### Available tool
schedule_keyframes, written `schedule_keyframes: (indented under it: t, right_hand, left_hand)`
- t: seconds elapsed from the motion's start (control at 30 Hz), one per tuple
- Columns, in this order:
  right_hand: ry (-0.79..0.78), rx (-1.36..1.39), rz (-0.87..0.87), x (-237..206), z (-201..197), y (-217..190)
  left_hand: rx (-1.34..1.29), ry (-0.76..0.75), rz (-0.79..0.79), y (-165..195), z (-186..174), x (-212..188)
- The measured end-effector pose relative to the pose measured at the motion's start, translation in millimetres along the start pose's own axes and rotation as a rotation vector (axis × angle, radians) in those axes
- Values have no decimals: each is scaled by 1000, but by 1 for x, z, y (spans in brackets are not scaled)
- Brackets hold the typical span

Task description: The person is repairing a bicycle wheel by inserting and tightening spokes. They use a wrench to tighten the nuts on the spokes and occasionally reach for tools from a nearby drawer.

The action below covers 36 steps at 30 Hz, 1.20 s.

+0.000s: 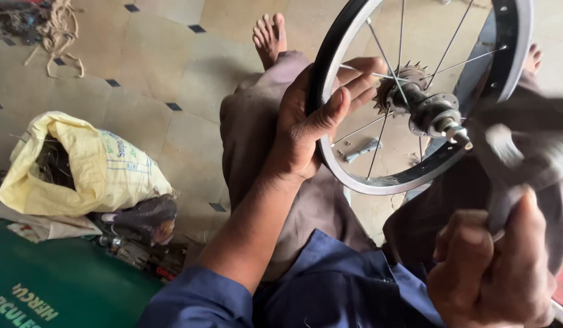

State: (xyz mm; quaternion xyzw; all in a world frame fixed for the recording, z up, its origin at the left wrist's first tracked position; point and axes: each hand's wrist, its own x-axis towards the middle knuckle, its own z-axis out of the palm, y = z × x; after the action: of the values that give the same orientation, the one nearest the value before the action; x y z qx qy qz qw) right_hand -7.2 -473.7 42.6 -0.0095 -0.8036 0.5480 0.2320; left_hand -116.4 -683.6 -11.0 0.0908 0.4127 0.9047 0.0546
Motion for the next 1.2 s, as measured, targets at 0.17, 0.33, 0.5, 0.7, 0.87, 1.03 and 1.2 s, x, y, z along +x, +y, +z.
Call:
schedule_keyframes:
  t: [0.17, 0.33, 0.5, 0.7, 0.87, 1.03, 1.2]
  right_hand:
    - [-583, -312, -187, 8, 13, 4]
    - [-4, -13, -37, 5, 27, 4]
    - [-501, -294, -182, 3, 42, 19]
    - [-178, -200, -126, 3, 42, 24]
    - [-114, -230, -19, 2, 38, 23]
    - [-173, -209, -126, 9, 49, 28]
    - [-186, -311, -134, 31, 87, 15]
  left_hand:
    - [69, -5, 12, 2, -1, 5]
    - [26, -3, -27, 12, -20, 6]
    - [11, 4, 4, 6, -31, 18]
    - [-146, 74, -31, 18, -59, 35]
    - [-259, 115, -15, 16, -68, 40]
    - [-257, 41, -6, 21, -74, 48]
    - [-150, 50, -11, 35, -81, 63]
